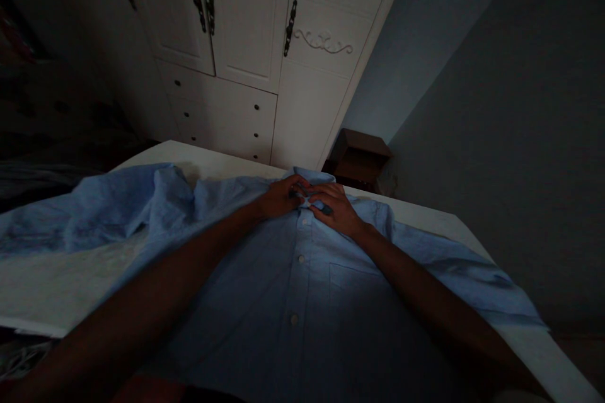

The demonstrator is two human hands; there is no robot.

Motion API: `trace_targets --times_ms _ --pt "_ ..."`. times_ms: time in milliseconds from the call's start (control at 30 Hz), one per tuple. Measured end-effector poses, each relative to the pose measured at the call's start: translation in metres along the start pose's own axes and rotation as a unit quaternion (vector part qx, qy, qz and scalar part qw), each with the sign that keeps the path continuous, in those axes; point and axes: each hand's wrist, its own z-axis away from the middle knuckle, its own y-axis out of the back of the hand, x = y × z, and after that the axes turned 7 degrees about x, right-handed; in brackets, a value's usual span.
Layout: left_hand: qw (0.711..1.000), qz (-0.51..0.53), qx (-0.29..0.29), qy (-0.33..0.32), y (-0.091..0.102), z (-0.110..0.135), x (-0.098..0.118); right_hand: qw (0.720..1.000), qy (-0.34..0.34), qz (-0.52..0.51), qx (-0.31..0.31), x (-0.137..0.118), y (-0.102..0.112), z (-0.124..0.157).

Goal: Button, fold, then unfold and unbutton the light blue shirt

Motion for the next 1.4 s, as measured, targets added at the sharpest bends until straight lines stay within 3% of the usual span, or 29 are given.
trace_targets --times_ms 300,500,633,833,1033,1200,1400 --pt "1.000 -0.013 0.006 0.026 -0.002 0.001 0.004 0.998 -0.020 0.059 -0.009 -0.010 -0.002 -0.004" --pt "0.998 0.039 0.017 0.056 -0.004 -0.001 0.001 0.998 -0.021 0.058 -0.004 -0.015 -0.006 -0.007" --pt "0.998 -0.002 0.027 0.061 -0.007 -0.001 0.002 0.997 -0.037 0.068 -0.008 -0.013 -0.009 -0.005" --pt "0.995 -0.097 0.023 0.017 -0.004 0.001 0.013 0.998 -0.029 0.047 0.012 -0.007 -0.009 -0.001" --pt "0.982 -0.189 0.016 -0.005 0.002 0.004 0.021 0.996 -0.067 0.057 0.007 -0.007 -0.009 -0.001" --pt "0.956 -0.285 -0.010 -0.071 0.008 0.006 0.024 0.995 -0.082 0.056 -0.009 -0.003 -0.007 0.000" --pt "0.929 -0.354 0.006 -0.111 0.015 0.004 0.023 0.994 -0.112 0.010 -0.015 0.010 -0.001 0.001"
